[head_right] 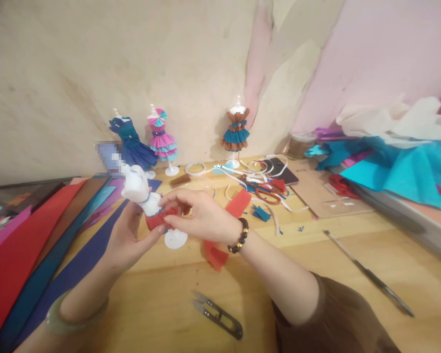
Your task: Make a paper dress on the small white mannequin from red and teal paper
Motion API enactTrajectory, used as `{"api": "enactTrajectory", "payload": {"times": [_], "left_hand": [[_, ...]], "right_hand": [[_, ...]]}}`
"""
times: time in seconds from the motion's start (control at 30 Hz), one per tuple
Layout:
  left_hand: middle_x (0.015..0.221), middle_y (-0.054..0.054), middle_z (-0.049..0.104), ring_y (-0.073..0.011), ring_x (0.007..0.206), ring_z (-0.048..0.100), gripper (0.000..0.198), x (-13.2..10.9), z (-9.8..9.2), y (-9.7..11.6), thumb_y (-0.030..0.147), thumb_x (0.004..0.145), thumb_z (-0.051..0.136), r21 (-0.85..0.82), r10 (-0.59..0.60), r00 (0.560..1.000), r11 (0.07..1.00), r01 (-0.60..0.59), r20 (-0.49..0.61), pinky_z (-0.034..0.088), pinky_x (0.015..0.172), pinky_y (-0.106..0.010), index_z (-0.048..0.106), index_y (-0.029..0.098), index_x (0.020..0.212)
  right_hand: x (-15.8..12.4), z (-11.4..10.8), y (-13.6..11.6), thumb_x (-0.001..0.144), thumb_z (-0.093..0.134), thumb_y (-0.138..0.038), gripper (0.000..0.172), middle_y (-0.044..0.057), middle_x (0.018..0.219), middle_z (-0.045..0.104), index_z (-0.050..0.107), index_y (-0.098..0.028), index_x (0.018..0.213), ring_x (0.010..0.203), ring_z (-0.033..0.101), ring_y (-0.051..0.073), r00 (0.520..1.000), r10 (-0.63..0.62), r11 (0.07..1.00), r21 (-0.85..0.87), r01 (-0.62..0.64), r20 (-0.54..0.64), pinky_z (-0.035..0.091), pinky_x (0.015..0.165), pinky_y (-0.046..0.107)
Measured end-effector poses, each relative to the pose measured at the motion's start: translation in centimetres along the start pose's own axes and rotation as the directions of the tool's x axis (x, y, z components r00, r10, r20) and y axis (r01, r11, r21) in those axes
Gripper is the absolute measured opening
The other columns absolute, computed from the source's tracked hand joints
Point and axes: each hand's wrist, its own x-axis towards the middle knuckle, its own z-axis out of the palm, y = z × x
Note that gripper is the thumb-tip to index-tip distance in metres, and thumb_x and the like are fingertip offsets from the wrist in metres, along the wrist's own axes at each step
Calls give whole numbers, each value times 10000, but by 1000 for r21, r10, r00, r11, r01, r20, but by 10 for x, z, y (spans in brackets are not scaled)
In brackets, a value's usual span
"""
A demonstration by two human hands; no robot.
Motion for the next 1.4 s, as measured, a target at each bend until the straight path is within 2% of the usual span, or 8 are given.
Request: {"api": "enactTrajectory", "payload": {"times": [0.17,0.47,0.67,0.93,1.17,1.4], "left_hand": [[1206,-92,606,-267,1166,582,496,-1,1,5,226,777,709,38,20,1000,999,-20,-7,449,1033,-427,502,212,1227],[1215,-79,601,-257,1176,585,524,-1,5,8,189,771,681,55,17,1000,998,-16,-23,464,1025,-407,471,226,1249],[1321,-117,572,-283,1270,528,470,-3,2,7,267,854,630,-47,22,1000,999,-21,22,422,1091,-445,474,227,1296],[1389,-140,553,-303,1330,487,501,-6,1,3,373,893,600,-122,-50,999,991,50,0,370,1146,-480,470,208,1348],[1355,-113,574,-293,1291,520,445,-5,1,6,366,898,614,-86,-10,1000,996,11,10,397,1124,-453,507,231,1309],[1250,-91,628,-288,1213,567,419,-3,1,17,381,877,652,-13,-30,999,999,29,-40,429,1082,-445,555,229,1255]], "right_hand": [[-1,2,0,823,684,-154,200,33,938,720,685,-156,1022,780,631,116,999,-40,999,-16,39,-14,538,739,257],[0,2,-2,826,689,-160,197,29,948,730,684,-170,1023,830,654,128,999,-46,998,-33,45,-14,539,781,272],[0,4,-4,817,697,-152,188,29,946,725,676,-182,1002,840,658,138,998,-46,997,-63,43,-32,540,780,282],[0,7,-2,816,700,-154,172,19,924,713,665,-182,981,823,653,132,997,-48,995,-90,43,-58,536,777,272],[-1,7,-1,818,686,-158,178,19,926,707,662,-182,993,819,648,134,997,-38,994,-109,30,-67,526,775,277],[0,8,-4,821,671,-151,167,12,896,689,654,-185,983,773,627,123,998,-42,992,-119,35,-55,526,735,260]]}}
